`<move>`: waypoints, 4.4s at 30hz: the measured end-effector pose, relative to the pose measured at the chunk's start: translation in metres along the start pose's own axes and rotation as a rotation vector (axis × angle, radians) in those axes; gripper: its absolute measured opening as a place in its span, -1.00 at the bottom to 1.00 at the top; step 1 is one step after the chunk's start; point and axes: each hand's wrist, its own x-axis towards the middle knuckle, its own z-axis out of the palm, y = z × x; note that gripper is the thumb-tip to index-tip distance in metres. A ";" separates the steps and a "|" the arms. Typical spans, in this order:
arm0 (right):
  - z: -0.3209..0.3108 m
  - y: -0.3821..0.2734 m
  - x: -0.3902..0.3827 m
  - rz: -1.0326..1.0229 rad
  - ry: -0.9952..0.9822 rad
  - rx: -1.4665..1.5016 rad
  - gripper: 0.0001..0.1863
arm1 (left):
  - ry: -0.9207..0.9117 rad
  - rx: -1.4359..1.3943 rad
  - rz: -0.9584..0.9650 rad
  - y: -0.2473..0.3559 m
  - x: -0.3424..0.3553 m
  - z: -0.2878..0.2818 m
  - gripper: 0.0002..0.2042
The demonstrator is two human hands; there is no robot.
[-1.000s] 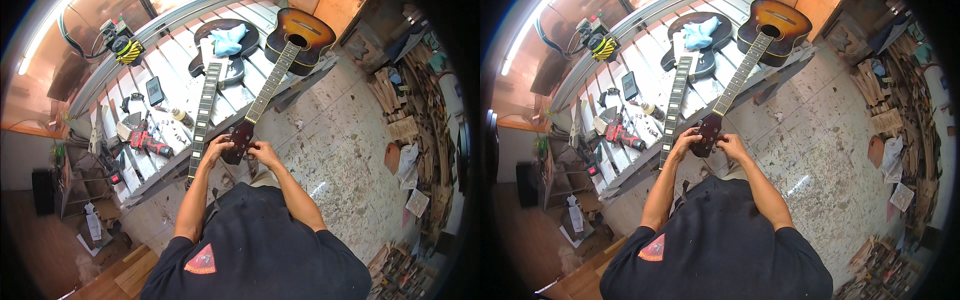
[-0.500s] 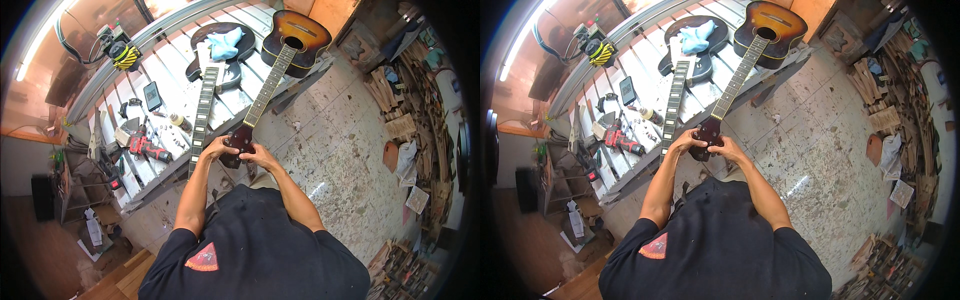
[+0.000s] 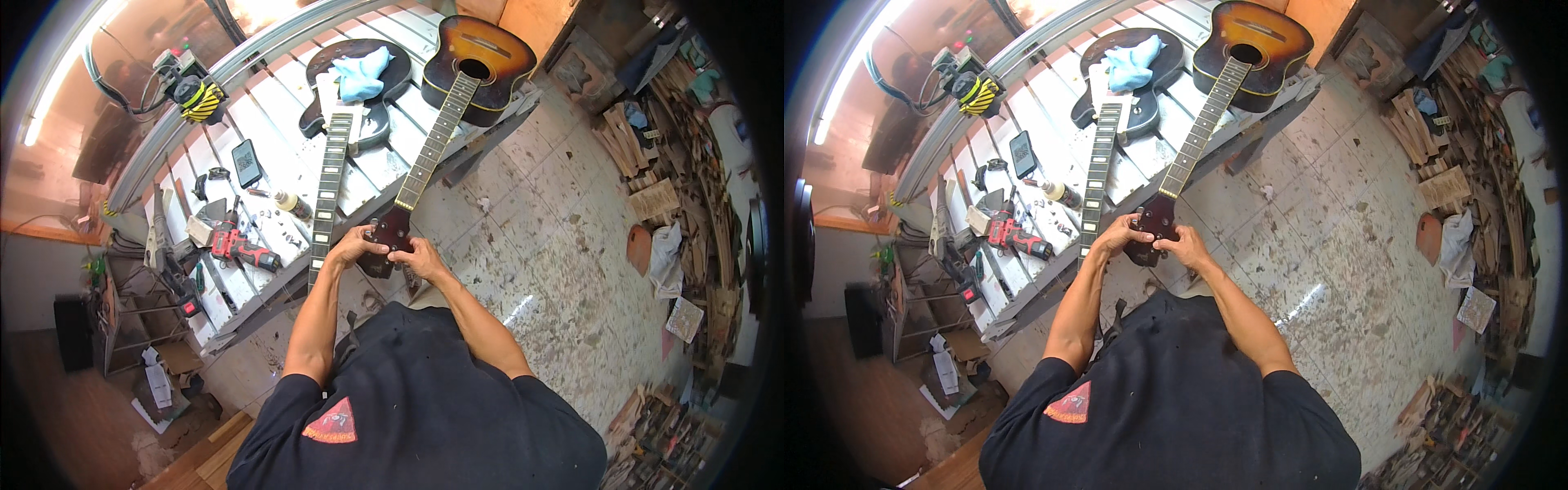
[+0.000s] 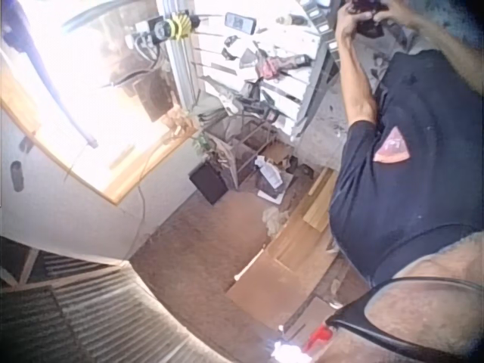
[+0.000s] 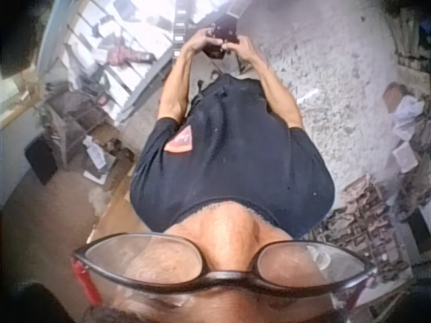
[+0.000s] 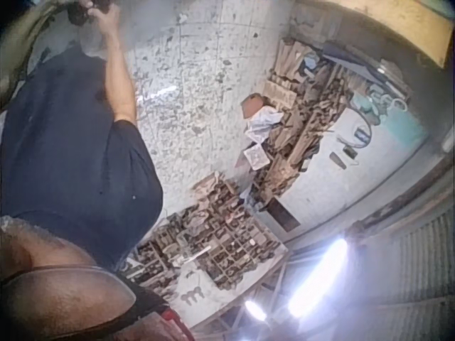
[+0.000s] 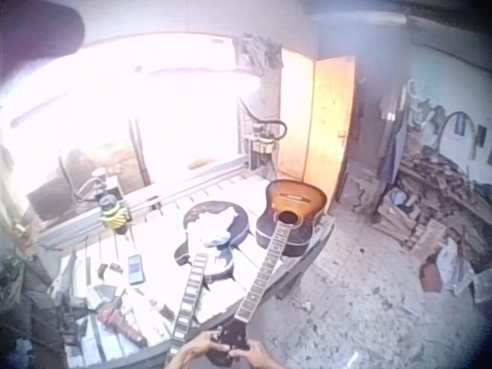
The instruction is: The person inserts tuning pegs and hardware into the headstock of a guitar by hand and secures them using a power drill.
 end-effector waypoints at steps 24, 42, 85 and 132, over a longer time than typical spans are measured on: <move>-0.020 0.032 -0.004 0.050 -0.182 0.235 -0.67 | -0.021 -0.131 -0.018 0.003 -0.007 0.008 -0.52; -0.048 -0.038 -0.006 -0.025 0.004 -0.078 -0.75 | 0.104 0.005 0.145 -0.015 -0.008 0.004 -0.51; 0.188 -0.099 0.136 -0.798 -0.315 -1.077 -0.76 | 0.767 -0.045 0.259 -0.020 -0.205 0.088 -0.61; 0.050 -0.039 -0.101 -0.110 0.188 0.309 -0.79 | 0.041 -0.196 0.108 -0.016 -0.141 0.106 -0.67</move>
